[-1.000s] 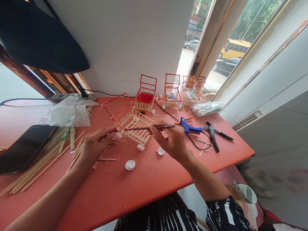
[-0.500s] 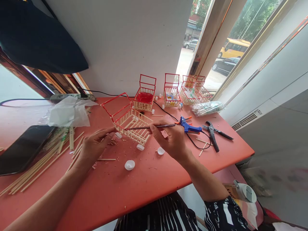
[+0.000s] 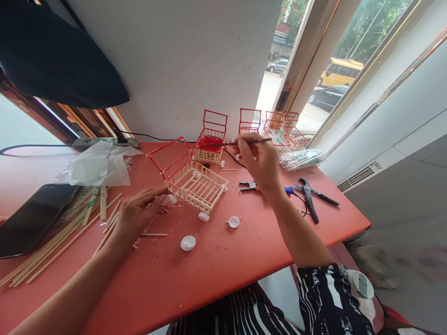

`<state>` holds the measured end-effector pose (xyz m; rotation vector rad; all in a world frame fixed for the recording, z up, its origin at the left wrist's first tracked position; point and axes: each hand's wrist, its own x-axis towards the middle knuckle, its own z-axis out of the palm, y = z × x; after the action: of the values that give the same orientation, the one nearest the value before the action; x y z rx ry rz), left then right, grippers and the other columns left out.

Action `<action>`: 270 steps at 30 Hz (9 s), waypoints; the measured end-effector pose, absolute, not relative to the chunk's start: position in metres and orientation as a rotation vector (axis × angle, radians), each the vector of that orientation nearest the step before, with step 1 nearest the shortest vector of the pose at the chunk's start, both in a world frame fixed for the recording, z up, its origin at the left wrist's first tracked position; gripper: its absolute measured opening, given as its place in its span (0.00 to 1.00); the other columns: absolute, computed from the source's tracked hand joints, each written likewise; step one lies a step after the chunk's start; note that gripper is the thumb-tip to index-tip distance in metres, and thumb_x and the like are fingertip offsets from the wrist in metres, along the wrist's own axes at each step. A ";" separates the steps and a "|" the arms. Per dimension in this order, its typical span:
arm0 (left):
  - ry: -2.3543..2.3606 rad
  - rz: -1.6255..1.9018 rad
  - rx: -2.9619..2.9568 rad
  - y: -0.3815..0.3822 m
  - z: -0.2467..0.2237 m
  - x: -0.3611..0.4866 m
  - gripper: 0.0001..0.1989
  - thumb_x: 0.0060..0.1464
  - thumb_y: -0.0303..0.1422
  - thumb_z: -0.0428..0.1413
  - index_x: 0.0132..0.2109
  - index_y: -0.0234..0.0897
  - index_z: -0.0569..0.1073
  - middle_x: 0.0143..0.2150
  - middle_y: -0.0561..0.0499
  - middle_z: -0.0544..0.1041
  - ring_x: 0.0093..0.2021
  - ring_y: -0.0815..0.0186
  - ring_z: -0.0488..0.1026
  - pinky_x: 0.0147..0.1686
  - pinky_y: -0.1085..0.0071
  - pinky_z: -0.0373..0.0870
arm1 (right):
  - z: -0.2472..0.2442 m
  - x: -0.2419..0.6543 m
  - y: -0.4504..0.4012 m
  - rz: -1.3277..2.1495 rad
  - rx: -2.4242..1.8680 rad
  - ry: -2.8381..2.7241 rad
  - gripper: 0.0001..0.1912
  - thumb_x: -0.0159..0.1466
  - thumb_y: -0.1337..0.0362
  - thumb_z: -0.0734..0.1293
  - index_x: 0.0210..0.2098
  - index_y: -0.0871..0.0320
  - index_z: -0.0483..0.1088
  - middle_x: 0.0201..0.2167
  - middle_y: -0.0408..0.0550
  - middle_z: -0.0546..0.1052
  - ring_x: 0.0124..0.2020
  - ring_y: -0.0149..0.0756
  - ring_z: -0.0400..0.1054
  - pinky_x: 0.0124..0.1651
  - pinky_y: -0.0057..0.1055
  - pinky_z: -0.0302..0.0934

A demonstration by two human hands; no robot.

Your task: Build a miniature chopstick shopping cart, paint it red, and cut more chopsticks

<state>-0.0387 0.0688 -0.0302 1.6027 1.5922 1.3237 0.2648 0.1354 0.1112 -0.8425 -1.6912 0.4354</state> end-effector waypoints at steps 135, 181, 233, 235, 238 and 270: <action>1.618 1.257 1.626 0.066 -0.026 -0.038 0.22 0.59 0.49 0.56 0.50 0.40 0.82 0.50 0.47 0.84 0.34 0.63 0.82 0.39 0.66 0.81 | 0.091 0.289 0.085 0.415 -1.080 -1.695 0.11 0.71 0.55 0.69 0.38 0.55 0.75 0.32 0.46 0.84 0.32 0.37 0.82 0.36 0.30 0.77; 1.655 1.292 1.657 0.066 -0.023 -0.036 0.20 0.57 0.49 0.57 0.47 0.41 0.83 0.47 0.49 0.85 0.40 0.60 0.83 0.38 0.68 0.81 | 0.092 0.295 0.076 0.428 -1.133 -1.639 0.12 0.70 0.53 0.69 0.38 0.56 0.75 0.32 0.47 0.84 0.32 0.37 0.82 0.38 0.31 0.78; 1.663 1.279 1.666 0.064 -0.031 -0.040 0.19 0.60 0.48 0.58 0.49 0.42 0.83 0.51 0.50 0.84 0.34 0.64 0.83 0.35 0.71 0.81 | 0.094 0.318 0.058 0.414 -1.141 -1.661 0.11 0.72 0.55 0.68 0.39 0.55 0.75 0.33 0.46 0.83 0.35 0.39 0.83 0.42 0.33 0.78; 1.675 1.269 1.668 0.065 -0.032 -0.040 0.20 0.60 0.48 0.57 0.50 0.42 0.83 0.51 0.51 0.84 0.33 0.65 0.82 0.35 0.71 0.80 | 0.096 0.317 0.055 0.323 -1.158 -1.738 0.09 0.72 0.58 0.67 0.40 0.55 0.76 0.35 0.47 0.83 0.35 0.38 0.82 0.42 0.34 0.77; 1.705 1.250 1.676 0.066 -0.034 -0.042 0.20 0.61 0.49 0.57 0.50 0.42 0.83 0.51 0.50 0.84 0.34 0.65 0.82 0.38 0.71 0.80 | 0.100 0.316 0.048 0.175 -1.175 -1.855 0.08 0.72 0.62 0.66 0.42 0.53 0.78 0.37 0.46 0.84 0.36 0.38 0.81 0.43 0.34 0.76; 1.664 1.302 1.697 0.069 -0.036 -0.042 0.19 0.59 0.47 0.57 0.49 0.41 0.83 0.48 0.51 0.85 0.35 0.64 0.82 0.37 0.70 0.78 | 0.101 0.315 0.029 0.026 -0.880 -2.079 0.10 0.70 0.73 0.67 0.45 0.53 0.76 0.39 0.45 0.83 0.38 0.32 0.79 0.45 0.27 0.72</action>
<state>-0.0423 0.0689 -0.0364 1.6970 1.6636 1.3025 0.3145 0.0289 0.1008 -0.8804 -2.0792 0.0257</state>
